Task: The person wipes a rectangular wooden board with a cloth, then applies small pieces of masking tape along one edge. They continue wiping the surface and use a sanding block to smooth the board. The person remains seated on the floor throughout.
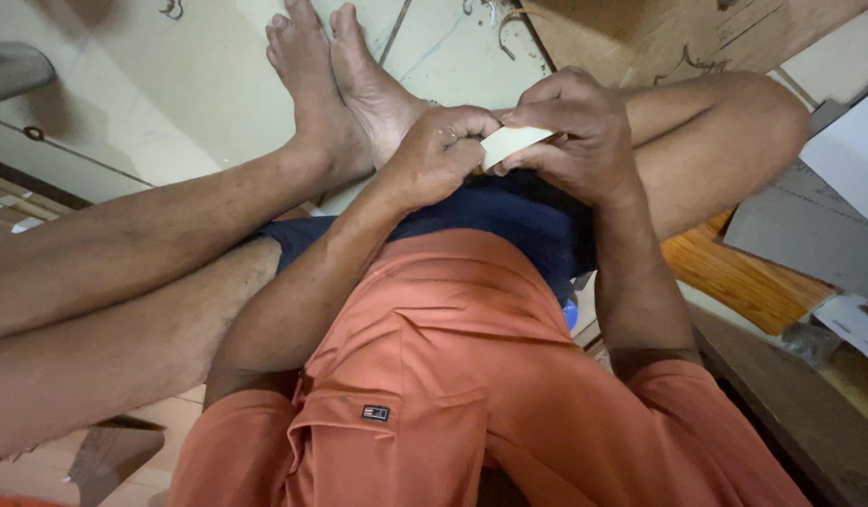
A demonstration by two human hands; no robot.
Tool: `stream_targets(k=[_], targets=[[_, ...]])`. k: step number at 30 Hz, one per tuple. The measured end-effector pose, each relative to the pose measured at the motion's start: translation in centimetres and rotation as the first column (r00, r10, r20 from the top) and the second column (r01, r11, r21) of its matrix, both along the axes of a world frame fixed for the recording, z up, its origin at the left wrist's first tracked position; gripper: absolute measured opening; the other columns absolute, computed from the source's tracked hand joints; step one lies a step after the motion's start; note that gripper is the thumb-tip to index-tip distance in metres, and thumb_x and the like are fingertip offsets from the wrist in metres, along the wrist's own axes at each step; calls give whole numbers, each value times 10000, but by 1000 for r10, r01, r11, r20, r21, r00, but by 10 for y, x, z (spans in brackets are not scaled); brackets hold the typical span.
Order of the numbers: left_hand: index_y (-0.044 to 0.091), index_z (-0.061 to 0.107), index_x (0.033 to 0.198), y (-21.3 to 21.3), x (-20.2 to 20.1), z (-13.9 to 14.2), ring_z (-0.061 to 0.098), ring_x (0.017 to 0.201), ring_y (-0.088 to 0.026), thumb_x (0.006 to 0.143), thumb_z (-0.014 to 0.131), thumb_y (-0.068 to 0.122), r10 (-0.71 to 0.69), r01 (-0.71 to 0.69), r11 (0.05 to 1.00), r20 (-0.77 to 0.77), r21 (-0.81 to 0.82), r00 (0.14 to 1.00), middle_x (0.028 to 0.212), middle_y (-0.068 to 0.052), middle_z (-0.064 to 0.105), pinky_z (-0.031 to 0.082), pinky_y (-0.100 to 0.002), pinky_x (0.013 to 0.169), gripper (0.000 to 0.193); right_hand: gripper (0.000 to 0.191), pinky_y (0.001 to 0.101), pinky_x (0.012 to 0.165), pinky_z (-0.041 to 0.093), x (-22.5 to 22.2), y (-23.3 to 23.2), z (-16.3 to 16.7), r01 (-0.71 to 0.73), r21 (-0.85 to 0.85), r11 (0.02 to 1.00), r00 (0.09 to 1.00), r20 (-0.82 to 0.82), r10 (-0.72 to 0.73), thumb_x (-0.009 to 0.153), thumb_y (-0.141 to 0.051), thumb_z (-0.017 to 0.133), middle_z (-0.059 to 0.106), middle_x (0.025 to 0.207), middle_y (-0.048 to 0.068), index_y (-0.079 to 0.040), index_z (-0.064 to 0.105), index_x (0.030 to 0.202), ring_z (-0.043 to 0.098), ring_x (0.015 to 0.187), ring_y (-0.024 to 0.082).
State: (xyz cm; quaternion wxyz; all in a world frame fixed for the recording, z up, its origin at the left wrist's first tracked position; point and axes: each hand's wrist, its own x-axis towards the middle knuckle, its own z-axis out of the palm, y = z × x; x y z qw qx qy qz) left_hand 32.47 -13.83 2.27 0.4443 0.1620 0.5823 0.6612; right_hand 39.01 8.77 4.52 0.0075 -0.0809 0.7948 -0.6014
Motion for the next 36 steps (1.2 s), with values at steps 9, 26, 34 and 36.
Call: stream_targets(k=[9, 26, 34, 36], targets=[[1, 680, 1284, -7, -11, 8, 562, 760, -83, 908, 609, 53, -94, 67, 992, 277, 104, 956, 910, -27, 660, 461, -236, 679, 387, 369, 252, 804, 511, 5, 1, -15, 181, -185, 966, 981, 104, -164, 837, -214, 927, 684, 1102, 62, -66, 764, 1133, 653, 944, 152], [71, 748, 1061, -8, -20, 23, 664, 925, -265, 893, 778, 208, -42, -223, 964, -906, -148, 421, 884, -69, 696, 422, -440, 886, 219, 173, 359, 992, 605, -10, -33, 0, 331, 226, 916, 940, -162, -300, 915, 36, 813, 690, 1281, 156, 9, 775, 1081, 683, 1149, 264], [86, 723, 983, -13, -22, 26, 669, 907, -264, 889, 752, 196, -97, -212, 956, -898, -204, 429, 860, -65, 684, 419, -459, 918, 147, 155, 419, 994, 591, -26, -40, -8, 304, 390, 869, 924, -341, -170, 913, -73, 787, 647, 1335, 166, 4, 659, 956, 642, 1179, 323], [68, 722, 1037, -14, -24, 23, 669, 896, -265, 900, 738, 184, -91, -263, 940, -904, -216, 418, 877, -82, 687, 435, -450, 930, 180, 177, 434, 1028, 579, -29, -44, -9, 303, 394, 868, 930, -322, -178, 922, -101, 776, 637, 1366, 169, -2, 633, 952, 620, 1221, 323]])
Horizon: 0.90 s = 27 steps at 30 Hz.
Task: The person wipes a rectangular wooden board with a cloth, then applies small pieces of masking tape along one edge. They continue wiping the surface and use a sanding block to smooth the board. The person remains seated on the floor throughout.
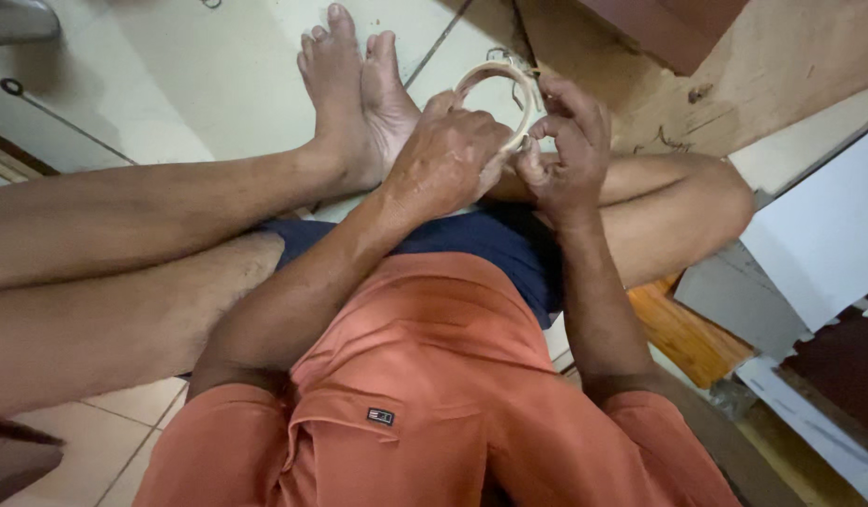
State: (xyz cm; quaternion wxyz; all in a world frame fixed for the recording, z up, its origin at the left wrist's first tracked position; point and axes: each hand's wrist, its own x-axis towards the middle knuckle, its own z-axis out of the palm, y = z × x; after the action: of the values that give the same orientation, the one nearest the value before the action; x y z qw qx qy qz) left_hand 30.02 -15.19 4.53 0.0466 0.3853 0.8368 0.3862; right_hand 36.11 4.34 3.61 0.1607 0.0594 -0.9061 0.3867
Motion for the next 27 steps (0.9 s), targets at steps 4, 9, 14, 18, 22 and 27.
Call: stream_targets(k=[4, 9, 14, 18, 22, 27], targets=[[47, 724, 1102, -1, -6, -10, 671, 870, -289, 930, 736, 203, 64, -64, 998, 51, 7, 997, 917, -113, 705, 458, -445, 919, 232, 132, 425, 1072, 558, -4, -11, -2, 0, -104, 995, 998, 69, 7, 929, -92, 706, 617, 1381, 174, -18, 597, 934, 595, 1278, 314], [34, 711, 1058, 0, -13, -18, 690, 884, -307, 938, 745, 204, 132, -132, 991, 28, 25, 991, 943, -117, 718, 494, -442, 848, 210, 84, 407, 1065, 550, -4, -19, -5, 45, -265, 963, 994, 113, -15, 945, -64, 636, 607, 1343, 176, 4, 597, 975, 597, 1259, 316], [28, 717, 1013, 5, -15, -21, 684, 820, -304, 921, 767, 220, 128, -129, 991, 71, 19, 989, 906, -123, 726, 504, -443, 779, 219, 99, 314, 991, 526, -4, -8, -7, 88, -464, 882, 972, 233, 26, 998, -75, 627, 644, 1210, 119, -16, 548, 999, 630, 1122, 217], [46, 721, 979, 19, -14, -27, 708, 851, -326, 933, 765, 237, 121, -126, 991, 133, 35, 984, 902, -128, 739, 508, -472, 750, 201, 241, 314, 978, 513, -6, 11, -15, 45, -473, 880, 971, 228, 73, 961, -35, 734, 628, 1110, 105, -11, 500, 1011, 619, 1062, 193], [49, 732, 1080, 46, -11, -43, 713, 882, -387, 957, 771, 292, 137, -158, 986, 258, 61, 956, 1026, -190, 744, 572, -467, 775, 274, 183, 284, 816, 544, 1, 33, -28, 253, -368, 894, 914, 393, -97, 974, -29, 771, 697, 987, 73, -23, 589, 975, 632, 877, 151], [46, 659, 1204, 106, -10, -74, 735, 831, -383, 874, 779, 365, 186, -156, 983, 555, -101, 811, 881, -200, 748, 564, -465, 738, 475, 164, 315, 754, 561, 14, 70, -37, 346, -51, 937, 891, 332, -311, 918, -14, 799, 701, 917, 106, -18, 644, 972, 688, 818, 195]])
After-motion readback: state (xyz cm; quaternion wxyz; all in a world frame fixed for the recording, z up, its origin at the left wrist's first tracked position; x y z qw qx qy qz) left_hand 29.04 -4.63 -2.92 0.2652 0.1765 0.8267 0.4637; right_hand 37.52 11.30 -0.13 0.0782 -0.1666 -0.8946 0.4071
